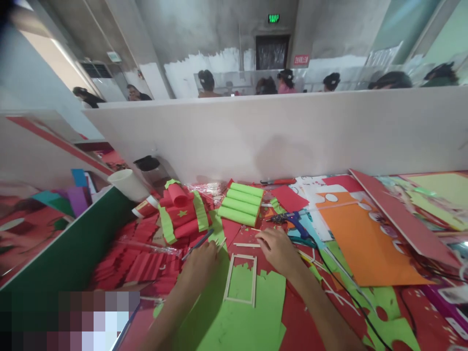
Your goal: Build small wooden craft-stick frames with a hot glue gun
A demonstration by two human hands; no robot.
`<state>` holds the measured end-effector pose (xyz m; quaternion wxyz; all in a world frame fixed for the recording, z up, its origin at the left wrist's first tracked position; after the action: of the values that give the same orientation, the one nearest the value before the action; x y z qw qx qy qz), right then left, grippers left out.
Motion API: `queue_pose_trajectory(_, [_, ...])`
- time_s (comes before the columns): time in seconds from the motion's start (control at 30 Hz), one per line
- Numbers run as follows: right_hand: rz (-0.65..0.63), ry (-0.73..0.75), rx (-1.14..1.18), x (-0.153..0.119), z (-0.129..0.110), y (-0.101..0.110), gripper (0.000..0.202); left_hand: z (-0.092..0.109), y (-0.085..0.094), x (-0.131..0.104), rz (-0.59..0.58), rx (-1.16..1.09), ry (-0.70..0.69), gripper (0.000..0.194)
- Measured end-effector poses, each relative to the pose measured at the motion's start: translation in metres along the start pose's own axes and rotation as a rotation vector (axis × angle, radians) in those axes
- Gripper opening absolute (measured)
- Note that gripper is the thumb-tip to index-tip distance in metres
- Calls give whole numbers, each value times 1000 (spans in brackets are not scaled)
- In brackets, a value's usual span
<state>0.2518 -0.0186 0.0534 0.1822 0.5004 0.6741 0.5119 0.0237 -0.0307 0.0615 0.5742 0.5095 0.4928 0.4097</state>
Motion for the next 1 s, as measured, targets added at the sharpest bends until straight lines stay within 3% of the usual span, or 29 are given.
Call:
queue_pose_trajectory(0.17, [31,-23,129,-1,-8,4,17,-3,0,-2,73,-357,-49,19])
queue_pose_trajectory(0.37, [-82,-136,652,0,-28,3,19,11,-1,0,-23,-1092,-308,17])
queue_pose_trajectory(0.47, [-107,-154,850,2,-35,-6,18,22,-9,1,-111,-1305,-372,24])
queue_pose_trajectory(0.73, [-44,-291,1111,3,-25,-24,26,34,-12,0,-188,-1561,-353,37])
queue_pose_trajectory(1.0, [-7,-321,1167,6,-24,-29,27,30,-10,0,-189,-1596,-334,39])
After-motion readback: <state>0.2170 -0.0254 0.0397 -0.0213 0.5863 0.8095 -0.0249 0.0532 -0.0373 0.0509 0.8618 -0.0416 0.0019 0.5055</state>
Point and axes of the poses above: each hand's wrist, its own x-axis towards the middle knuckle, its own y-axis out of the back of the hand, z = x × y, the point moved 2 cm from there along x, towards the middle knuckle, and after that the axes turned 7 degrees about -z, right-handed, at the moved point
